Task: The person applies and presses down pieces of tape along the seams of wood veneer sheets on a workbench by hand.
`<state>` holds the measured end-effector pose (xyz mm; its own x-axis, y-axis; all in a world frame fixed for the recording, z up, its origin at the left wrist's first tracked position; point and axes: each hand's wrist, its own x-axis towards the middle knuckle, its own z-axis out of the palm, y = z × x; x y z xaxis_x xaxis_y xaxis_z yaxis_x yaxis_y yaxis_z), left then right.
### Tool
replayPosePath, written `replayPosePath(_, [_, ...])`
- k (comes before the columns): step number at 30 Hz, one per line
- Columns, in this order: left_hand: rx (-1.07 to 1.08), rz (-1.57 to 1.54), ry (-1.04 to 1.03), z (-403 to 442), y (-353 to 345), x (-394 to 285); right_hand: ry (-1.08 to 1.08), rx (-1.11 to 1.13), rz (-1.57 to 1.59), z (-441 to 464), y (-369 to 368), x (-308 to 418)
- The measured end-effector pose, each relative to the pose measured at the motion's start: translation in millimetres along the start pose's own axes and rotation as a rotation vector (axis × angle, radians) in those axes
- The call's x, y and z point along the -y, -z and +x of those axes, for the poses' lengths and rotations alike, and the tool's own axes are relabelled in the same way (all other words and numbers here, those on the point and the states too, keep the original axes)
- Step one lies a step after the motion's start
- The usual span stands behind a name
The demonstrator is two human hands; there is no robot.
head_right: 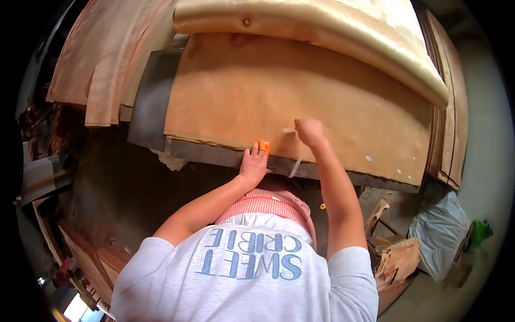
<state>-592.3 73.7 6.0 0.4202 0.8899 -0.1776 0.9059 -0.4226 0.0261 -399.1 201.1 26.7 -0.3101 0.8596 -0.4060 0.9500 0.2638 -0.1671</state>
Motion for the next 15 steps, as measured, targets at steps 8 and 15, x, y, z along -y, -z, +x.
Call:
replayPosePath(8, [0.288,-0.496,-0.04,40,45,40,-0.158,-0.087,1.014,45,35,-28])
replayPosePath(15, [-0.362,-0.455,0.147,144,17,63,-0.35,-0.129,1.103,99,18,-31])
